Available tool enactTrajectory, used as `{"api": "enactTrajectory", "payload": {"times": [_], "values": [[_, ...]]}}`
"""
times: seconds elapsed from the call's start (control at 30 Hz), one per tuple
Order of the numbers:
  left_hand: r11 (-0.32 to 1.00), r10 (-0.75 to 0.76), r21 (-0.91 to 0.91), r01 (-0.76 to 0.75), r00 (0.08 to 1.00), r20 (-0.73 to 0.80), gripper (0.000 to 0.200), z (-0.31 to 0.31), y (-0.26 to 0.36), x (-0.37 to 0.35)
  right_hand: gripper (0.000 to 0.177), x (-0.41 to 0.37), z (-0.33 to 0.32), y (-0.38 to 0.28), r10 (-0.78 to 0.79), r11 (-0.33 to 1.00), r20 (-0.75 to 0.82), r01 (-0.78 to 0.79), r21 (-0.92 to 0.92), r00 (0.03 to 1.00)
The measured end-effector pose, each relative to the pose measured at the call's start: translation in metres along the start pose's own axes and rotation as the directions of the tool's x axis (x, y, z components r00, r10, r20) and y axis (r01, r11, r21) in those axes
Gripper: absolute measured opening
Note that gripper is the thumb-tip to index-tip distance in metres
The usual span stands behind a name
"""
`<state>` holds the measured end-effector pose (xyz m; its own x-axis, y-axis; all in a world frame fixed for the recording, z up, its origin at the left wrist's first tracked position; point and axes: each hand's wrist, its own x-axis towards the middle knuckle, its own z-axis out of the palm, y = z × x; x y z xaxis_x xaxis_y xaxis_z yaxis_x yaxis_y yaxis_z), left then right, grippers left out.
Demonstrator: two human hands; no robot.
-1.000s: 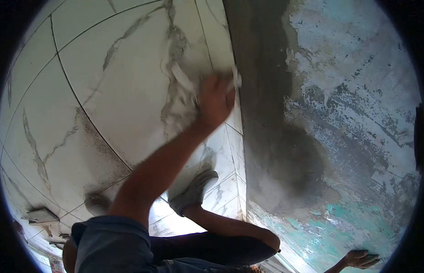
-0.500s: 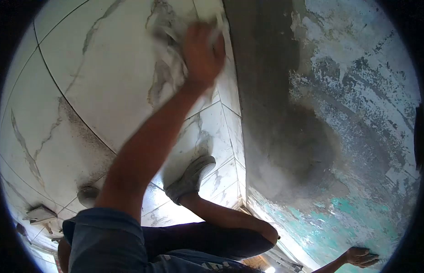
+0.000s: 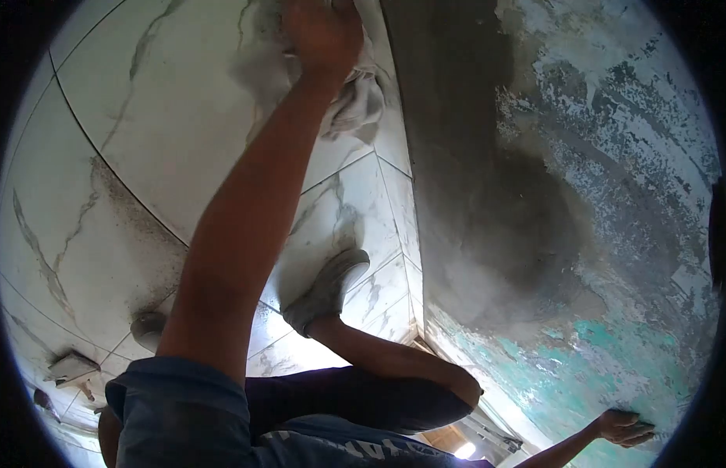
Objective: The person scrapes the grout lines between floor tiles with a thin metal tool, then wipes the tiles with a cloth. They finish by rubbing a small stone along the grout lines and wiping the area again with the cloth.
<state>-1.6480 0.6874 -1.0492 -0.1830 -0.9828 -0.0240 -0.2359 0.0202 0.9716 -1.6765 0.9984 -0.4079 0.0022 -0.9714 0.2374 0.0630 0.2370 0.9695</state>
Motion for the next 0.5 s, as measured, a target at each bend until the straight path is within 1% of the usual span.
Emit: {"api": "enactTrajectory", "payload": {"times": [0.03,0.07,0.1,0.13,0.17,0.2,0.23,0.3,0.37,0.4,0.43,0.47,0.5], "values": [[1.000,0.026,-0.004,-0.026,1.000,-0.012,0.041,0.000,0.002,0.001,0.055,0.002,0.001,0.002,-0.061,0.998,-0.041,0.062,0.026,0.997],[0.989,0.121,0.096,-0.115,0.991,-0.050,0.038,0.005,-0.004,-0.032,0.053,0.002,0.001,0.002,-0.111,0.992,-0.090,0.115,0.044,0.990],[0.961,0.216,0.196,-0.197,0.973,-0.079,0.036,0.010,-0.011,-0.089,0.053,0.001,0.001,0.003,-0.104,0.993,-0.089,0.108,0.038,0.991],[0.989,0.043,0.140,-0.055,0.995,0.087,0.038,0.001,0.001,-0.139,0.051,0.002,0.001,0.005,-0.120,0.993,-0.078,0.121,0.011,0.990],[0.996,-0.086,0.019,0.084,0.964,0.251,0.035,-0.013,0.015,-0.187,0.049,0.002,0.001,0.004,-0.132,0.991,-0.074,0.131,-0.013,0.989],[0.995,-0.101,0.017,0.101,0.939,0.328,0.032,-0.017,0.015,-0.236,0.049,0.000,0.000,0.003,-0.127,0.992,-0.076,0.127,-0.012,0.989],[0.994,-0.107,0.022,0.106,0.939,0.327,0.032,-0.019,0.015,-0.238,0.049,0.001,-0.001,0.004,-0.125,0.992,-0.081,0.125,0.003,0.989],[0.984,-0.131,-0.072,0.162,0.939,0.318,0.028,-0.020,0.020,-0.239,0.049,0.001,0.004,0.006,-0.126,0.992,-0.092,0.128,0.017,0.988],[0.994,-0.068,-0.064,0.083,0.976,0.206,0.023,-0.012,0.007,-0.204,0.049,-0.001,0.005,0.009,-0.153,0.985,-0.140,0.161,0.053,0.978],[0.996,-0.065,-0.050,0.070,0.994,0.091,0.020,-0.007,0.005,-0.167,0.049,-0.006,0.006,0.009,-0.152,0.986,-0.131,0.159,0.046,0.980],[0.993,-0.119,-0.002,0.120,0.984,0.134,0.021,-0.008,0.009,-0.136,0.048,-0.009,0.004,0.010,-0.094,0.996,-0.103,0.094,-0.009,0.990],[0.986,-0.156,-0.043,0.160,0.983,0.094,0.022,-0.008,0.017,-0.112,0.047,-0.008,0.003,0.014,-0.044,0.998,-0.077,0.040,-0.057,0.996],[0.992,-0.110,-0.051,0.116,0.989,0.103,0.021,-0.008,0.015,-0.127,0.047,-0.005,0.005,0.018,-0.052,0.998,-0.068,0.048,-0.051,0.996]]}}
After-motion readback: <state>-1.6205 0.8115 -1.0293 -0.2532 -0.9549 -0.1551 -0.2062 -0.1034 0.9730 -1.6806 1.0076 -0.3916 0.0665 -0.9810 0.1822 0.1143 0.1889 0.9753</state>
